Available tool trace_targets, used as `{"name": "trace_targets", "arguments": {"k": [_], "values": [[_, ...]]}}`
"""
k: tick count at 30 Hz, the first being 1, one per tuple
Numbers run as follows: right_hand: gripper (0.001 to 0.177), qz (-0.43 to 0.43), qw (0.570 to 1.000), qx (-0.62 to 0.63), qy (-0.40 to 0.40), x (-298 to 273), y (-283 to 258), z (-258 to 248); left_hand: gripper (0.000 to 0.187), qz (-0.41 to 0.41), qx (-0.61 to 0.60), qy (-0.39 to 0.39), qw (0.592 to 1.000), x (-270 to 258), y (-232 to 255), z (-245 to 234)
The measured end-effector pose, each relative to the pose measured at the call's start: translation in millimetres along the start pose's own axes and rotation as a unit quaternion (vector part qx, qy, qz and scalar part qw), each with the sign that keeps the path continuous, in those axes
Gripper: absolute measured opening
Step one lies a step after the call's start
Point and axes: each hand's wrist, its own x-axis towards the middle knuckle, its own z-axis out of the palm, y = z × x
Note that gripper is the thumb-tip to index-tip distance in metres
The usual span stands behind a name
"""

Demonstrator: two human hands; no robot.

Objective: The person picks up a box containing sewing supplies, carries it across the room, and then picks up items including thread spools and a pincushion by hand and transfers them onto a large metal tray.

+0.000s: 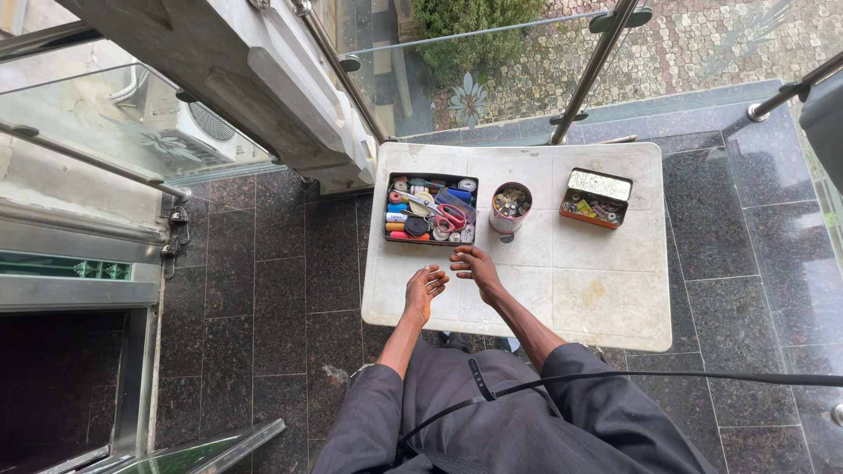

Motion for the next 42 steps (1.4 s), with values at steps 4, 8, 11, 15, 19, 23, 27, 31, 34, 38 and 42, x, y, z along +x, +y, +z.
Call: {"name": "trace_targets", "arguments": {"k": [4, 8, 11, 15, 19, 23, 27, 31, 34, 38, 42], "values": [[0.037, -0.006, 1.0, -0.011, 0.004, 11.4, 1.1, 4.9, 0.037, -0.008, 0.015, -0.003, 1.0, 9.8, 10.1, -6.5], [0.034, -0.009, 1.0, -0.026, 0.008, 23.5, -1.9, 11.8, 0.037, -0.004, 0.03, -0.001, 1.0, 19.2, 18.1, -11.9], [0.034, -0.013, 0.999, -0.042, 0.014, 33.2, -4.9, 17.1, 0.036, -0.002, 0.04, -0.001, 0.999, 27.6, 23.9, -13.7], [0.036, -0.021, 0.997, -0.072, 0.024, 46.4, -8.9, 21.6, 0.033, 0.004, 0.04, -0.009, 0.999, 41.0, 31.4, -14.3], [0.038, -0.03, 0.995, -0.094, 0.03, 57.4, -11.4, 24.9, 0.033, 0.006, 0.051, -0.016, 0.999, 53.6, 37.2, -14.3], [0.039, -0.028, 0.994, -0.094, 0.041, 67.4, -12.8, 27.7, 0.034, -0.005, 0.065, -0.018, 0.998, 67.4, 40.7, -14.1], [0.038, -0.027, 0.994, -0.091, 0.053, 73.5, -11.2, 28.1, 0.035, -0.016, 0.089, -0.022, 0.996, 79.6, 42.8, -12.9], [0.037, -0.032, 0.992, -0.101, 0.061, 79.0, -10.6, 28.1, 0.037, -0.02, 0.105, -0.022, 0.994, 89.3, 44.7, -12.0], [0.039, -0.047, 0.987, -0.136, 0.075, 84.3, -11.4, 29.1, 0.04, -0.018, 0.113, -0.026, 0.993, 97.8, 47.4, -10.4], [0.04, -0.09, 0.967, -0.211, 0.108, 95.0, -15.3, 29.2, 0.044, -0.011, 0.104, -0.015, 0.994, 113.7, 52.1, -5.2], [0.04, -0.13, 0.957, -0.234, 0.112, 103.5, -16.3, 33.6, 0.046, 0.001, 0.108, -0.012, 0.994, 120.2, 53.1, -5.4]]}}
